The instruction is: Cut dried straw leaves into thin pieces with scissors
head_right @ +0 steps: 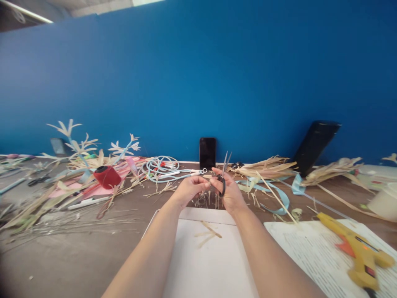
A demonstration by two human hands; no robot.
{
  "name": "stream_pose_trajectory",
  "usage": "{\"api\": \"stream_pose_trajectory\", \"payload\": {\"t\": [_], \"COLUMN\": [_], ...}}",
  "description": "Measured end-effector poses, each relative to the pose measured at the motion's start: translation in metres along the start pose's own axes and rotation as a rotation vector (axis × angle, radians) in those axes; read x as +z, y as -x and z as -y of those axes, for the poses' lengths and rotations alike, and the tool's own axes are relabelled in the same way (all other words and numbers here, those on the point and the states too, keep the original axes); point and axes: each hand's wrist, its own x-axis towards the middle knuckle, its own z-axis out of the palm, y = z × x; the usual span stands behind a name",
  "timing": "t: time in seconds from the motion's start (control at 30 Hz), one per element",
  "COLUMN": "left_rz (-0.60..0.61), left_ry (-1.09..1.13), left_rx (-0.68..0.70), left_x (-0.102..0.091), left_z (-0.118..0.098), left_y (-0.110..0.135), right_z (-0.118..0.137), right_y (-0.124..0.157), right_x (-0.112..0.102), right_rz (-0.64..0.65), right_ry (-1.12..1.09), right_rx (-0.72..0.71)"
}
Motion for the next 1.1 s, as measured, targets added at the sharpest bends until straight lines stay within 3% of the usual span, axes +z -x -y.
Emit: {"api": "stream_pose_trajectory", "payload": {"t": [0.2,0.33,0.43,1.1], "left_rz": [-0.167,-0.257,-0.308,-0.324], "left_ry": [-0.008,0.05,0.042,-0.005], "left_rx": [0.019,0.081,0.102,0.105], "left_x": [-0.003,-0.007,-0.008,-0.009], "left_z": [0.002,0.003,0.003,0.004], "left_y": [-0.006,-0.009,-0.01,-0.011], "right_z": [0.002,0.006,0.007,0.005], "right_y": [0.004,0.008,0.009,0.008], "right_x": [0.005,0.011,0.013,0.012], "right_rz": [0.032,0.194,0.268,0.257], "right_ry": [0.187,0.402,0.447,0.535], "right_rx": [0.048,0.119,0.15,0.159]}}
